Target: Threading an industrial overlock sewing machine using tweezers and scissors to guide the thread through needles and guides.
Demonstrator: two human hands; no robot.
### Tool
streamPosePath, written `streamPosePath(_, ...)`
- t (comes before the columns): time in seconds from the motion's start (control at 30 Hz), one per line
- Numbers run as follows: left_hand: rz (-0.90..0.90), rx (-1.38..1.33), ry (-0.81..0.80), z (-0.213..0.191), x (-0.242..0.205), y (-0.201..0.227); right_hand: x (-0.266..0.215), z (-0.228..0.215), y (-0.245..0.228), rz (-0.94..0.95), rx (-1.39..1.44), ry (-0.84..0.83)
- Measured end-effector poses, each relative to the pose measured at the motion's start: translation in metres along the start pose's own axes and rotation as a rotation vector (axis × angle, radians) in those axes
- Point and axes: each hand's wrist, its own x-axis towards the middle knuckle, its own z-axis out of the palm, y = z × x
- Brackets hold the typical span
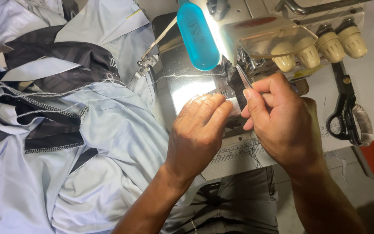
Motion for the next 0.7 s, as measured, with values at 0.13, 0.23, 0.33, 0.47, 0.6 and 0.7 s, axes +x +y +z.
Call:
streamPosePath(0.13,0.008,-0.002,-0.004,0.0,0.0,-0.001,0.0,-0.002,-0.004,0.046,-0.004,-0.021)
streamPosePath(0.23,0.007,0.007,-0.007,-0.001,0.0,-0.002,0.001,-0.003,-0.005,0.054,-0.01,-0.036)
streamPosePath(0.33,0.001,0.009,-0.004,-0.002,0.0,-0.003,0.003,-0.003,-0.005,0.061,-0.025,-0.05)
streamPosePath(0.47,-0.001,-0.002,-0.005,-0.004,0.001,-0.003,0.005,-0.009,-0.012,0.093,0.045,-0.088)
streamPosePath(0.6,-0.002,0.007,-0.007,-0.006,0.003,-0.004,0.008,-0.011,-0.017,0.18,0.07,-0.148)
streamPosePath(0.7,-0.017,0.024,-0.017,-0.007,0.001,-0.005,0.007,-0.012,-0.02,0.184,0.045,-0.17)
